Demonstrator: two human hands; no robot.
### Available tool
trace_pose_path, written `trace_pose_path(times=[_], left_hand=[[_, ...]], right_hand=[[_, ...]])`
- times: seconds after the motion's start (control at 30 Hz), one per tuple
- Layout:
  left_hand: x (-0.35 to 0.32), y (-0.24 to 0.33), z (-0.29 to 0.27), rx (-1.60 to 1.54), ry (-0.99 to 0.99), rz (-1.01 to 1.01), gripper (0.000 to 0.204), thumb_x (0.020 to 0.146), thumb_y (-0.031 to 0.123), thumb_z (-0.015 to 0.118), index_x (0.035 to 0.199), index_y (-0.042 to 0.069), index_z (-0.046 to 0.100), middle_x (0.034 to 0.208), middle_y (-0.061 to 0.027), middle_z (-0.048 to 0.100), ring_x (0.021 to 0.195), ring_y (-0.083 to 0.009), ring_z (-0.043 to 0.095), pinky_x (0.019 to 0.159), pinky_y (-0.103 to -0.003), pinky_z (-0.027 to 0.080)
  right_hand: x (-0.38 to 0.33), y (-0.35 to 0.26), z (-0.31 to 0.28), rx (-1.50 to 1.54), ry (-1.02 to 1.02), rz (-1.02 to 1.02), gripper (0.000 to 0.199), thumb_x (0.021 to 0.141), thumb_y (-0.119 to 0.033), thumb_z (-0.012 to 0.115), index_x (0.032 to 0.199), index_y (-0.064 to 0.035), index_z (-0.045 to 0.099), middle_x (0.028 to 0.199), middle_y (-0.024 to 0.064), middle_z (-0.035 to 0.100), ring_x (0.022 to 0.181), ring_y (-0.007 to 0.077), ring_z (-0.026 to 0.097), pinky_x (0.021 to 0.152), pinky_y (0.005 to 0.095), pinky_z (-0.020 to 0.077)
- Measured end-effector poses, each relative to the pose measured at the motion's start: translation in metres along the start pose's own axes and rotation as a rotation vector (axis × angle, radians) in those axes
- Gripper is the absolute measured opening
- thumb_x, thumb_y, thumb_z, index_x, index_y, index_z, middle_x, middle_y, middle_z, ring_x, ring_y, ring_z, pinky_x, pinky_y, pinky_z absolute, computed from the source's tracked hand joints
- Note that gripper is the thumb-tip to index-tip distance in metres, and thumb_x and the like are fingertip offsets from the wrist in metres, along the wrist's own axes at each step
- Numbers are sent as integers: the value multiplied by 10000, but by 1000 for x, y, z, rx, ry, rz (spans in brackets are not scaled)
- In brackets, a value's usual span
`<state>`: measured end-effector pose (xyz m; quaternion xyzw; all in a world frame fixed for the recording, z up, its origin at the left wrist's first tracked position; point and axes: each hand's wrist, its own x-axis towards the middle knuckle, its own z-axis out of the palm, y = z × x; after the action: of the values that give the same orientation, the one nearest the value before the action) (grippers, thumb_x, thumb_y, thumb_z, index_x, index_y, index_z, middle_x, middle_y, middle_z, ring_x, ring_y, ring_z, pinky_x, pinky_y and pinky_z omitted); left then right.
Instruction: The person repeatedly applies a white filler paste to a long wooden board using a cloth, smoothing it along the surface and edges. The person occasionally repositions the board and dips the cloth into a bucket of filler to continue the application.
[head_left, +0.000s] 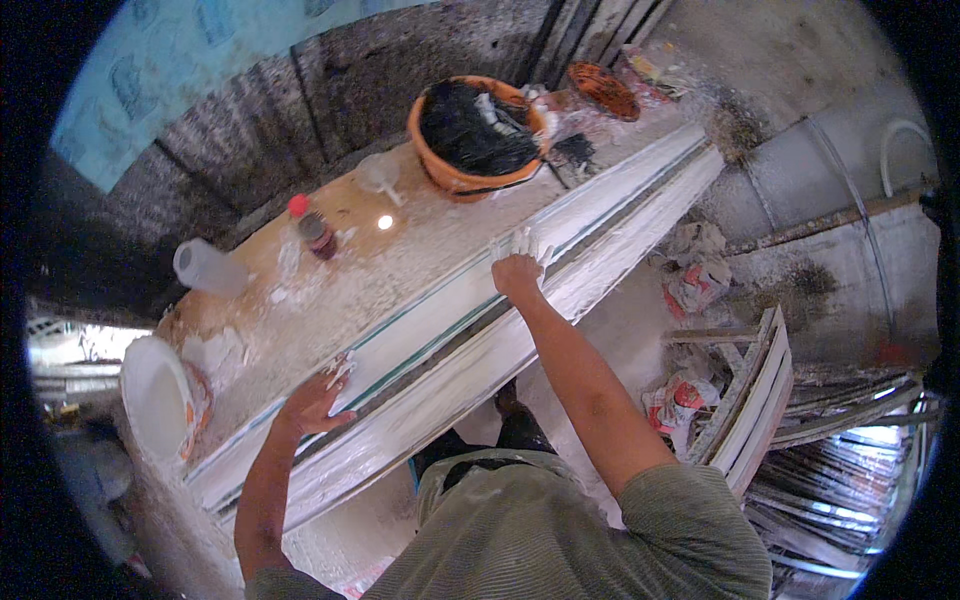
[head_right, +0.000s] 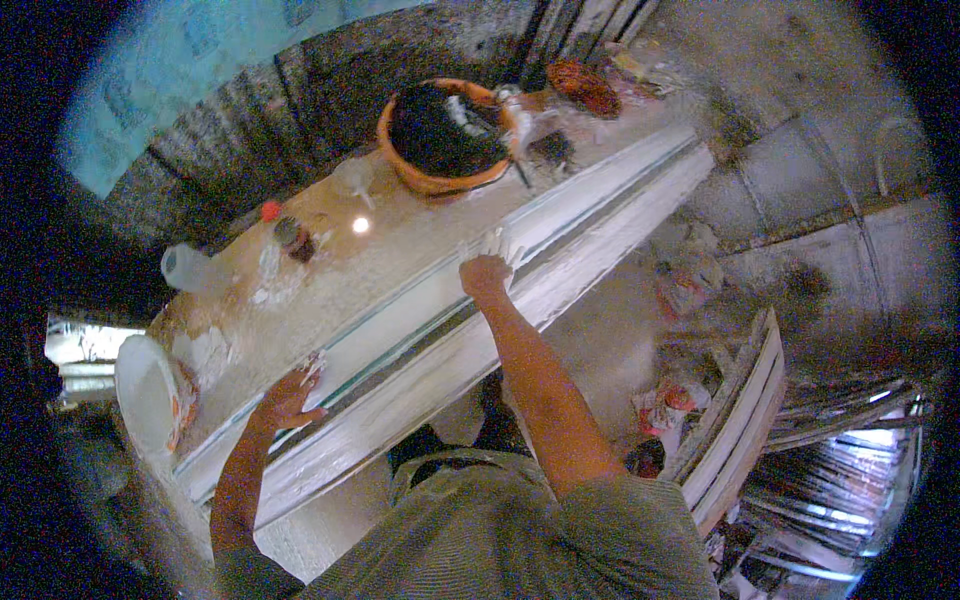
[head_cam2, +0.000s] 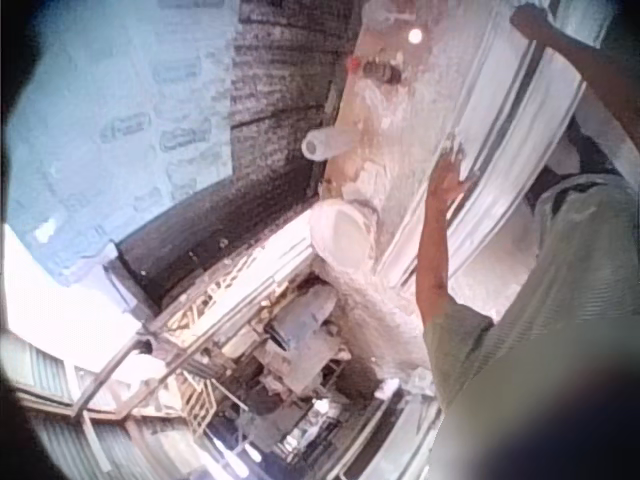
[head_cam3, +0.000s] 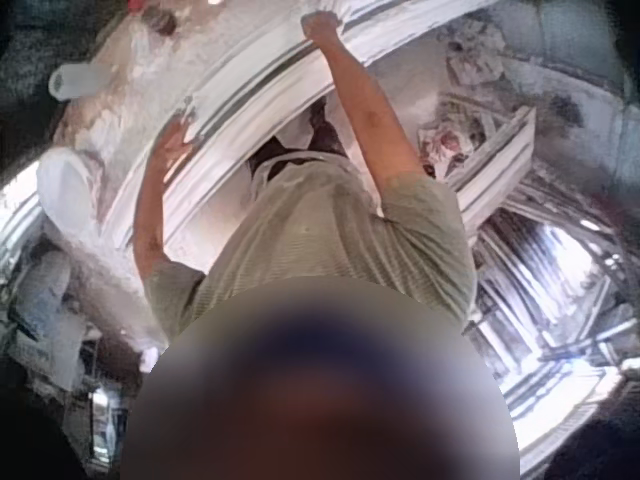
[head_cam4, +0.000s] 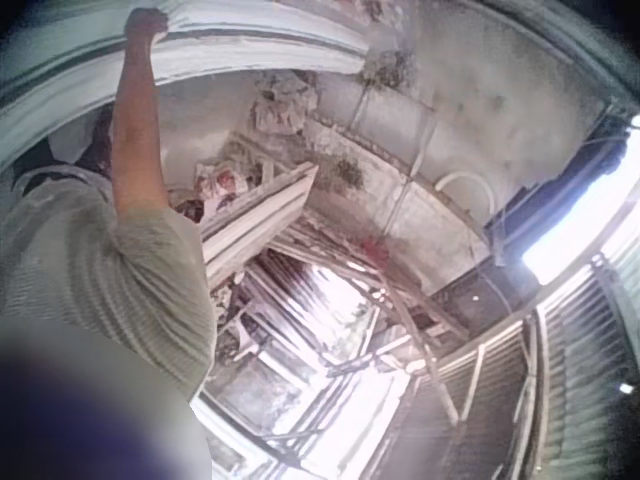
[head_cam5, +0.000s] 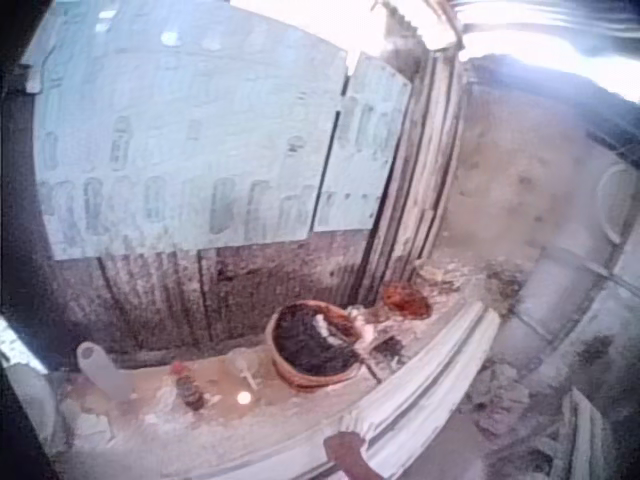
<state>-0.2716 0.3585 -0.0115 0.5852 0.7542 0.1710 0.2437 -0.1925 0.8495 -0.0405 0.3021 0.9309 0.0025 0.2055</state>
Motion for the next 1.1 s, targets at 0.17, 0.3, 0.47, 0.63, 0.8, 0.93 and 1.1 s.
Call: trace_pose_path(times=[0.17, 0.3, 0.47, 0.63, 0.8, 0.93, 1.1], left_hand=[[108, 39, -7, 90, -109, -127, 805, 883, 504, 623, 1427, -43, 394, 1562, -284, 264, 1349, -428, 428, 1130, -438, 369], [191, 69, -5, 55, -107, -205, 822, 884, 524, 618, 1439, -36, 388, 1537, -289, 312, 1344, -439, 424, 1127, -453, 361], [290, 119, 0, 46, -52, -314, 819, 885, 526, 617, 1431, -44, 395, 1513, -290, 352, 1344, -450, 413, 1145, -470, 327], [362, 172, 0, 62, -7, -245, 797, 899, 478, 632, 1417, -78, 391, 1540, -318, 278, 1385, -467, 353, 1164, -486, 298], [374, 217, -1, 18, -75, -295, 794, 907, 456, 632, 1426, -85, 369, 1574, -311, 206, 1452, -449, 251, 1182, -481, 268], [360, 234, 14, -7, -176, -370, 788, 937, 498, 568, 1443, -72, 367, 1589, -300, 172, 1474, -436, 206, 1195, -476, 238], [320, 242, 46, 37, -267, -418, 738, 991, 509, 467, 1463, -50, 367, 1597, -284, 172, 1478, -430, 199, 1206, -485, 202]], right_hand=[[71, 92, 2, 78, 20, 98, 455, 928, -349, 458, 1175, -53, 699, 1293, 217, 611, 1204, 407, 565, 939, 678, 428], [127, 180, -11, 82, 169, 97, 348, 897, -246, 511, 1086, -68, 743, 1180, 280, 654, 1134, 486, 600, 898, 701, 458], [215, 321, -35, 95, 68, 56, 394, 912, -303, 480, 1093, -69, 739, 1198, 200, 670, 1153, 442, 603, 901, 656, 478], [281, 436, -35, -130, 154, 47, 270, 892, -212, 549, 987, -87, 769, 1054, 139, 732, 990, 349, 702, 815, 506, 568], [272, 471, -26, -48, 89, -31, 292, 894, -210, 533, 1009, -54, 751, 1107, 162, 701, 1043, 361, 669, 844, 505, 553], [201, 427, 3, 248, 69, 0, 510, 969, -295, 491, 1407, -34, 473, 1486, 220, 405, 1387, 383, 366, 1124, 508, 310], [83, 382, 56, 378, 349, -223, 592, 974, -332, 478, 1451, 14, 419, 1546, 251, 316, 1443, 407, 273, 1176, 526, 224]])
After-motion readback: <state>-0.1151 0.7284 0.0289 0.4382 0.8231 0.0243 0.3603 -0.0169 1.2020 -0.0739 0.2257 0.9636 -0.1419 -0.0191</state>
